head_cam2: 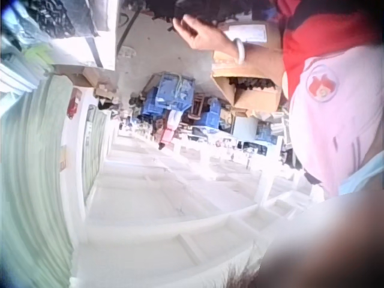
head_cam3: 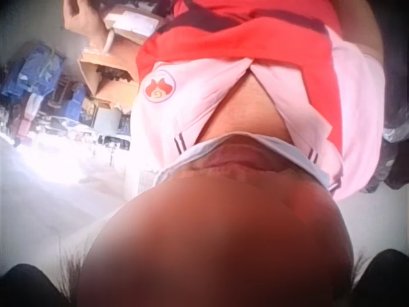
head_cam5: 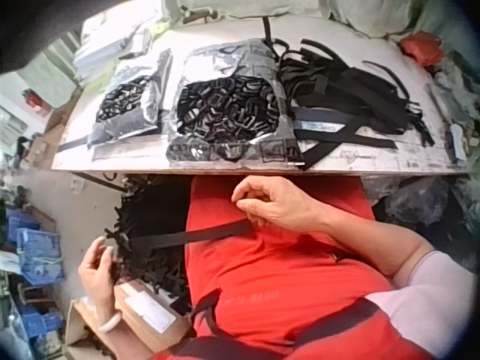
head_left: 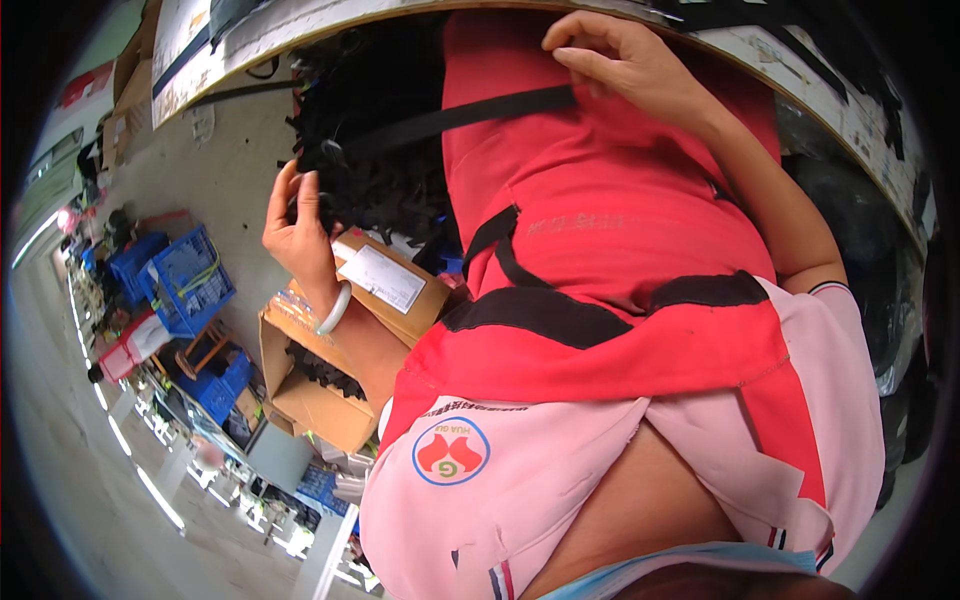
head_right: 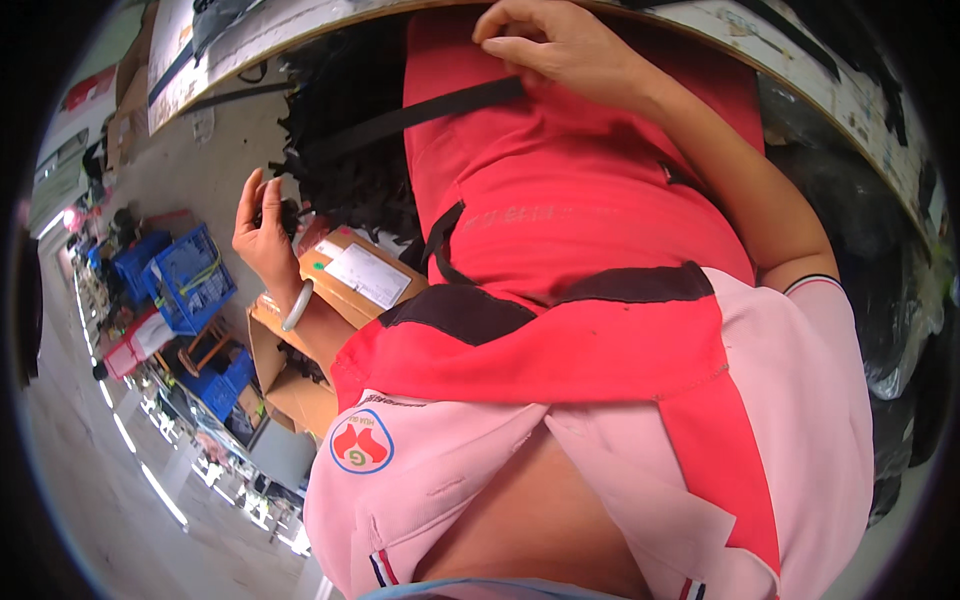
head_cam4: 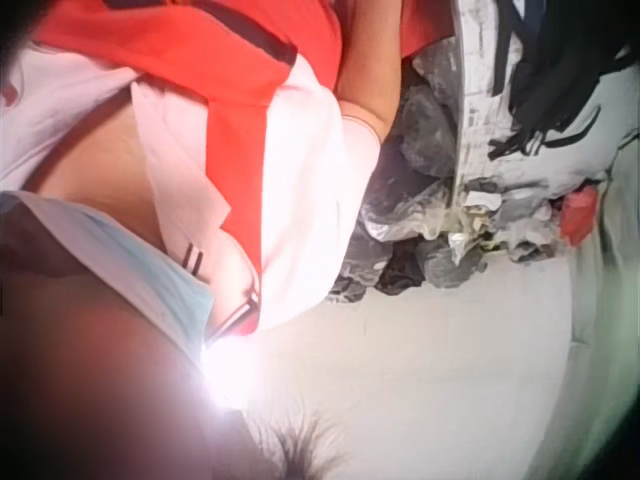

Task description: Assembling plastic buckles and fabric straps at a workbench.

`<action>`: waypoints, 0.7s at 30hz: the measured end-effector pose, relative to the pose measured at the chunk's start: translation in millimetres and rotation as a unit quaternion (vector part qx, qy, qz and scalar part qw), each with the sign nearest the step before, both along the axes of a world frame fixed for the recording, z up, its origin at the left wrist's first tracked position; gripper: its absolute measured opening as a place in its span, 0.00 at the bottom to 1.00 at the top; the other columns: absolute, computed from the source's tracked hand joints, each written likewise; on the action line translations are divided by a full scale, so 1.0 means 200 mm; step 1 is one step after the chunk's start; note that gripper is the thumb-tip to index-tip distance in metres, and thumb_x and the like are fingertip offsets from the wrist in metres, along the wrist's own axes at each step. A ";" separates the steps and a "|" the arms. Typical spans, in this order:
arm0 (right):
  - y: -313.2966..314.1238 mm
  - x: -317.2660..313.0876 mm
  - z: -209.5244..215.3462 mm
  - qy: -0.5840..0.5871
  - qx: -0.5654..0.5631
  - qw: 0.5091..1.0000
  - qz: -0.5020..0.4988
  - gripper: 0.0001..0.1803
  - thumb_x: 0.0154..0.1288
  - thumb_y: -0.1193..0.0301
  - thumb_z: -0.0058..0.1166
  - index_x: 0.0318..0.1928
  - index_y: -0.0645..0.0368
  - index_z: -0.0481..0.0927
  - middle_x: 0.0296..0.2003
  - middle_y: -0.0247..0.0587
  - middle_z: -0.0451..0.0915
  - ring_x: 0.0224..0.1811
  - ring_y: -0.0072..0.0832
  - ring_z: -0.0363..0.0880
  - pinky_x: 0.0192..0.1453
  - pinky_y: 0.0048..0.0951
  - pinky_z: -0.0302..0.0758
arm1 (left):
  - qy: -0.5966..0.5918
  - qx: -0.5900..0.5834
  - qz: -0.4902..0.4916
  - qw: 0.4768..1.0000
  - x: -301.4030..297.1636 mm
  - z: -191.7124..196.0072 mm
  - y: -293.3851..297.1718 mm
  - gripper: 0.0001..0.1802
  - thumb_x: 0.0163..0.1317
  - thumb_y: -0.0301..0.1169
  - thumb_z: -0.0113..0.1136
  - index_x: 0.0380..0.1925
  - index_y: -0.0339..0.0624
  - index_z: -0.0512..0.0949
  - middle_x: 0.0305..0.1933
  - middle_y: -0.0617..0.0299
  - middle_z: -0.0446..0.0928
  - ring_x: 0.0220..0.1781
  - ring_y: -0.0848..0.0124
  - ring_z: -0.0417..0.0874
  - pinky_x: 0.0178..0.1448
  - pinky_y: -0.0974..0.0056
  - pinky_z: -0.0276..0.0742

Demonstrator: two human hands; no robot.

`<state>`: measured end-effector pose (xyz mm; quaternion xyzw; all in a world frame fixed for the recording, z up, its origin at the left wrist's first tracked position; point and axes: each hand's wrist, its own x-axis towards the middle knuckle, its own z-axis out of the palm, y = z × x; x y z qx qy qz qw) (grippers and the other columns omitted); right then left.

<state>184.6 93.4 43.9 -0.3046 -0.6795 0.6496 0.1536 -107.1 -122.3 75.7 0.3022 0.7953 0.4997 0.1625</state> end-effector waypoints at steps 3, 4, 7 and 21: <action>-0.05 -0.03 -0.11 -0.008 0.027 0.998 0.057 0.11 0.67 0.67 0.52 0.43 0.63 0.78 0.27 0.33 0.76 0.25 0.17 0.73 0.28 0.21 0.73 | -0.059 -0.007 0.042 0.997 -0.01 -0.11 -0.01 0.12 0.63 0.30 0.62 0.45 0.37 0.81 0.33 0.62 0.81 0.24 0.80 0.75 0.20 0.75 0.70; -0.08 -0.07 -0.08 -0.025 -0.017 0.995 0.093 0.12 0.67 0.67 0.52 0.44 0.64 0.79 0.27 0.35 0.77 0.23 0.18 0.75 0.26 0.22 0.74 | -0.109 -0.002 0.049 0.993 0.08 -0.13 0.06 0.12 0.63 0.31 0.62 0.45 0.37 0.82 0.33 0.62 0.81 0.24 0.80 0.75 0.21 0.75 0.70; -0.19 -0.18 -0.02 -0.030 -0.080 0.988 0.130 0.14 0.67 0.66 0.53 0.44 0.65 0.79 0.25 0.36 0.77 0.19 0.21 0.76 0.23 0.22 0.73 | -0.100 0.058 -0.084 0.990 0.40 -0.27 0.28 0.11 0.65 0.32 0.60 0.43 0.39 0.82 0.31 0.63 0.80 0.24 0.78 0.75 0.21 0.74 0.70; -0.02 0.20 -0.15 0.068 -0.451 0.890 -0.026 0.10 0.69 0.64 0.54 0.41 0.58 0.76 0.23 0.24 0.72 0.18 0.09 0.65 0.19 0.12 0.60 | -0.501 -0.003 -0.315 0.806 0.69 -0.28 0.54 0.20 0.62 0.23 0.58 0.56 0.36 0.74 0.38 0.60 0.78 0.24 0.76 0.77 0.19 0.74 0.69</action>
